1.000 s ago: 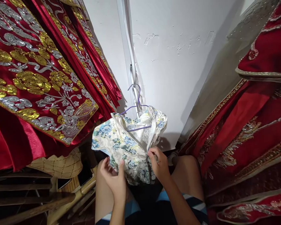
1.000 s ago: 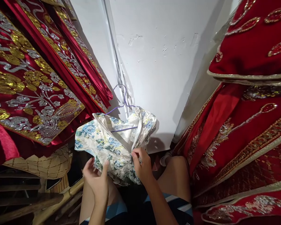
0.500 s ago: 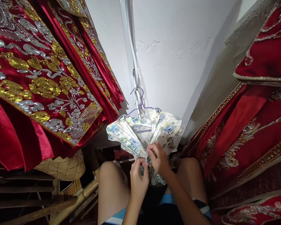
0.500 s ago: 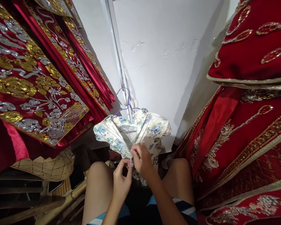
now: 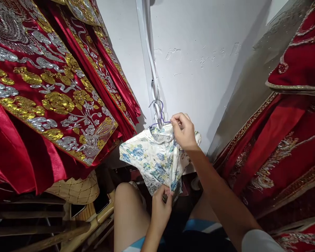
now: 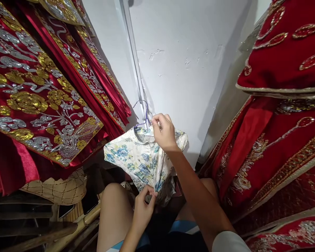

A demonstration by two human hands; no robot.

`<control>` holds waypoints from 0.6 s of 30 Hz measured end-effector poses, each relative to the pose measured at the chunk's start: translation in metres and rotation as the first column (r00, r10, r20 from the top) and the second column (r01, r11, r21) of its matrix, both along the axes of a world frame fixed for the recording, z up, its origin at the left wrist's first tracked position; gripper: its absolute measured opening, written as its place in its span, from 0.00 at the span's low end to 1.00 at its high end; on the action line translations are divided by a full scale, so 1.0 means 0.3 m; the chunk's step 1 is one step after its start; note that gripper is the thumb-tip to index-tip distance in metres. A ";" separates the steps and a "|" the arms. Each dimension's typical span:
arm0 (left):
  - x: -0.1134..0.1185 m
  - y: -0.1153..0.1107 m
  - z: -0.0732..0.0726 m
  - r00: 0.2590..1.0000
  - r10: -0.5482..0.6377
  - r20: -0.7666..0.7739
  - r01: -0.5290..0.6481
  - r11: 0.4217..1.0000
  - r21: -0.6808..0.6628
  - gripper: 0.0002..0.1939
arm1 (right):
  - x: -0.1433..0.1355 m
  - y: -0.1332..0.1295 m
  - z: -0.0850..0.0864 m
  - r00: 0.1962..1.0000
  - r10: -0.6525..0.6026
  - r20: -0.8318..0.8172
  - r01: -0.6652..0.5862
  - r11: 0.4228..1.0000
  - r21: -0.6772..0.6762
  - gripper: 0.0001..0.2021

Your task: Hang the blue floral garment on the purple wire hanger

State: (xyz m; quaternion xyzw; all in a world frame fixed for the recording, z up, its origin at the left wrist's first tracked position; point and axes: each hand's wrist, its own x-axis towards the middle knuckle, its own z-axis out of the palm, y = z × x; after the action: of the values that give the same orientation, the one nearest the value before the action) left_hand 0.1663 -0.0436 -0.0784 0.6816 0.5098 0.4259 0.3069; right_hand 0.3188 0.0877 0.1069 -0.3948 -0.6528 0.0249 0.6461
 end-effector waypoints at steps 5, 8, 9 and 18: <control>-0.003 0.050 0.062 0.997 -0.077 0.005 0.078 0.997 -0.018 0.09 | -0.001 -0.069 -0.083 0.991 0.132 -0.008 -0.130 0.969 -0.210 0.09; 0.017 0.044 0.069 0.992 -0.124 -0.014 0.124 0.991 -0.049 0.08 | -0.003 -0.062 -0.180 0.992 0.121 -0.016 -0.116 0.890 -0.441 0.09; 0.027 0.036 0.063 0.992 -0.124 -0.010 0.124 0.991 -0.054 0.08 | -0.005 -0.054 -0.206 0.993 0.111 -0.025 -0.109 0.858 -0.501 0.09; 0.054 -0.005 0.016 0.997 -0.078 -0.007 0.077 0.995 -0.055 0.09 | -0.041 -0.032 -0.244 0.989 0.088 -0.118 -0.140 0.811 -0.568 0.16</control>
State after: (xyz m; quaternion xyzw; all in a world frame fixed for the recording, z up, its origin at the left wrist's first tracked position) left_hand 0.1826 -0.0450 -0.0736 0.6941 0.4958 0.3964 0.3395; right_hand 0.3066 0.0781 0.0336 -0.5298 -0.6087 0.2761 0.5220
